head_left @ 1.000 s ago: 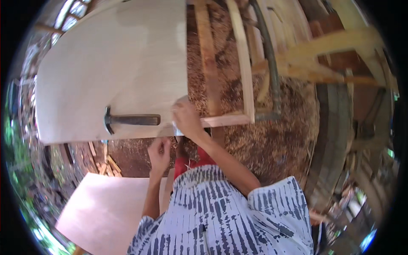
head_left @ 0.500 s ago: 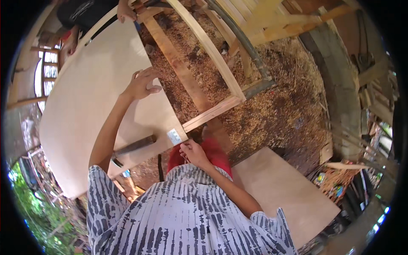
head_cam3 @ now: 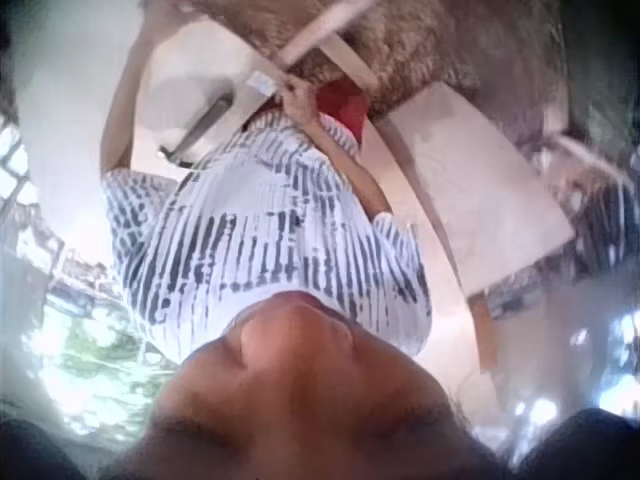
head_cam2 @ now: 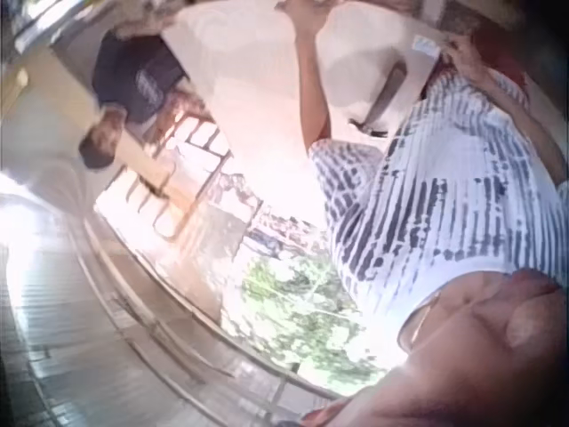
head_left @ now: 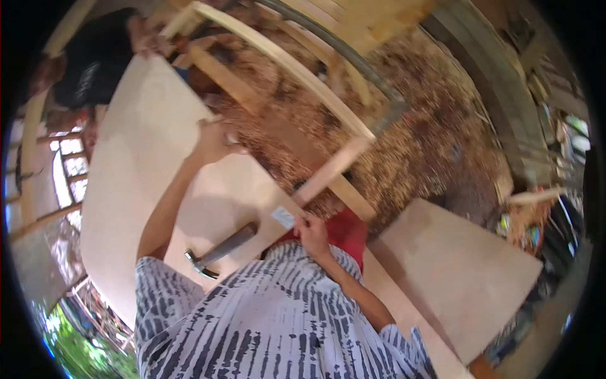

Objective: The person uses a hammer to nail a large plywood board to a wooden frame, then aligns and nails another smaller wooden frame component. The person also handles a small yellow basket to pick up nails.

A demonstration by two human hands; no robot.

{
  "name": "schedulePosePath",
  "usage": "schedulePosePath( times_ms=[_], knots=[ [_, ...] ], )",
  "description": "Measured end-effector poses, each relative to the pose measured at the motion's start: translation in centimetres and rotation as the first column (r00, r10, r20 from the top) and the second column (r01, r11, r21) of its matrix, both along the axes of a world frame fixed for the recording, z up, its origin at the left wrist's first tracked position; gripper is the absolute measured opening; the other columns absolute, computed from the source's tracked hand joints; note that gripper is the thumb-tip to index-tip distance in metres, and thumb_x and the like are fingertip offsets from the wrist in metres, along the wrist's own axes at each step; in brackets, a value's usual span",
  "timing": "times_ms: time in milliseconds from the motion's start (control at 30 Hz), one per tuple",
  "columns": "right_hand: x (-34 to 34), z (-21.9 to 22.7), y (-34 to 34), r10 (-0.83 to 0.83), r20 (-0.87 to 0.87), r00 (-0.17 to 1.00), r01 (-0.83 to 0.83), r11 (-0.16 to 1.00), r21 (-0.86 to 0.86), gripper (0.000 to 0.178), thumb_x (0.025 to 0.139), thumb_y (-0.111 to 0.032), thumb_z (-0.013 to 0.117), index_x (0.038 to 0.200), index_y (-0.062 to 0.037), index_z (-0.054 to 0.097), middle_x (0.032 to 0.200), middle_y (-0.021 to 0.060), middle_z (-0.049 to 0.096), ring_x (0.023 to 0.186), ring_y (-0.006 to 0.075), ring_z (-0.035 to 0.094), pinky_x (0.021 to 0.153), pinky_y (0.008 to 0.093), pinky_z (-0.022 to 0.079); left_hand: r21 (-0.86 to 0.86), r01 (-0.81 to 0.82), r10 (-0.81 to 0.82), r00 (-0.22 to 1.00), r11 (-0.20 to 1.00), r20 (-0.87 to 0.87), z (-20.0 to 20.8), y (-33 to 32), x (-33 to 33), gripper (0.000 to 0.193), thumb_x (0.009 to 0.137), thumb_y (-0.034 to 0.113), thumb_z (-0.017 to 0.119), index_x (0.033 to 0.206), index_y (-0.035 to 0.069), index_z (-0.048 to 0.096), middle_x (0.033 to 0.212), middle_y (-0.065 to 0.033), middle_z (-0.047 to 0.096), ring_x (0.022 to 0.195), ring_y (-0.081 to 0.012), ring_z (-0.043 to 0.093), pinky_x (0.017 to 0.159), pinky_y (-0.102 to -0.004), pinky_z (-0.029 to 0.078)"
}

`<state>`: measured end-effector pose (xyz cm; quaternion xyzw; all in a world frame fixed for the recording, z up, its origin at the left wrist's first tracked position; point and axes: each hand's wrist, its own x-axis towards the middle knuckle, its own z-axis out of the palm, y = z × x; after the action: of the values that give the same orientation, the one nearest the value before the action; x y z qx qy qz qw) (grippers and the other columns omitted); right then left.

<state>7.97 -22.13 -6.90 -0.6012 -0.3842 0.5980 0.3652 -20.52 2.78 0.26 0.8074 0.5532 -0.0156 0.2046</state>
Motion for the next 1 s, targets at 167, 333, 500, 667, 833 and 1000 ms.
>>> schedulePosePath(
  times_ms=[167,333,500,667,833,1000],
  knots=[
    [1.9,1.8,0.4,-0.129,-0.022,0.991,0.130,0.991,0.034,0.039,0.108,-0.028,0.058,0.078,-0.0014,0.062,0.063,-0.0006,0.055,0.057,0.0091,0.048,0.055,0.0282,0.040,0.142,0.047,-0.068,0.988,0.989,0.141,0.7,1.8,3.0,0.049,0.063,0.056,0.088,0.080,0.013,0.074,0.096,-0.0021,0.067,0.112,-0.0253,0.057,0.093,-0.0522,0.031],
    [1.2,-0.5,0.9,-0.151,-0.022,0.988,0.152,0.985,0.086,0.032,0.108,-0.027,0.058,0.083,-0.0062,0.061,0.063,-0.0037,0.054,0.056,0.0034,0.046,0.050,0.0220,0.035,0.095,0.001,-0.022,0.975,0.995,0.220,-1.2,2.7,2.6,0.043,0.066,0.051,0.088,0.084,0.014,0.075,0.096,-0.0010,0.067,0.113,-0.0234,0.055,0.095,-0.0488,0.027],
    [5.0,2.0,4.3,-0.263,-0.119,0.957,0.254,0.963,-0.088,0.040,0.108,-0.027,0.058,0.073,-0.0063,0.056,0.062,-0.0032,0.052,0.054,0.0057,0.047,0.048,0.0249,0.035,0.186,-0.011,-0.046,0.953,0.982,0.300,-1.7,3.4,8.0,0.042,0.067,0.051,0.089,0.079,0.014,0.073,0.090,-0.0005,0.061,0.109,-0.0206,0.053,0.090,-0.0435,0.026],
    [6.2,-0.6,4.4,-0.245,-0.038,0.969,0.245,0.969,-0.007,0.028,0.108,-0.024,0.058,0.087,-0.0057,0.061,0.068,-0.0039,0.052,0.058,0.0044,0.045,0.053,0.0227,0.037,0.101,0.013,-0.030,0.984,0.995,0.174,-1.5,5.1,8.0,0.046,0.070,0.052,0.087,0.086,0.010,0.073,0.096,-0.0035,0.060,0.111,-0.0226,0.053,0.093,-0.0442,0.027],
    [8.5,-0.7,5.5,-0.296,0.031,0.955,0.296,0.955,0.001,0.028,0.108,-0.023,0.058,0.085,-0.0065,0.060,0.067,-0.0049,0.050,0.058,0.0038,0.043,0.053,0.0225,0.034,0.156,0.067,-0.107,0.957,0.985,0.270,-2.9,5.8,11.2,0.042,0.075,0.042,0.085,0.101,0.012,0.072,0.119,-0.0058,0.062,0.127,-0.0252,0.050,0.097,-0.0504,0.030],
    [13.8,-0.6,11.5,-0.342,0.045,0.939,0.343,0.939,-0.005,0.040,0.107,-0.027,0.059,0.073,-0.0053,0.056,0.064,-0.0024,0.051,0.059,0.0070,0.046,0.055,0.0263,0.037,0.341,0.018,-0.176,0.881,0.940,0.439,-6.0,7.5,19.4,0.064,0.083,0.033,0.078,0.142,0.023,0.056,0.152,-0.0077,0.045,0.143,-0.0257,0.042,0.115,-0.0546,0.023]
  ],
)
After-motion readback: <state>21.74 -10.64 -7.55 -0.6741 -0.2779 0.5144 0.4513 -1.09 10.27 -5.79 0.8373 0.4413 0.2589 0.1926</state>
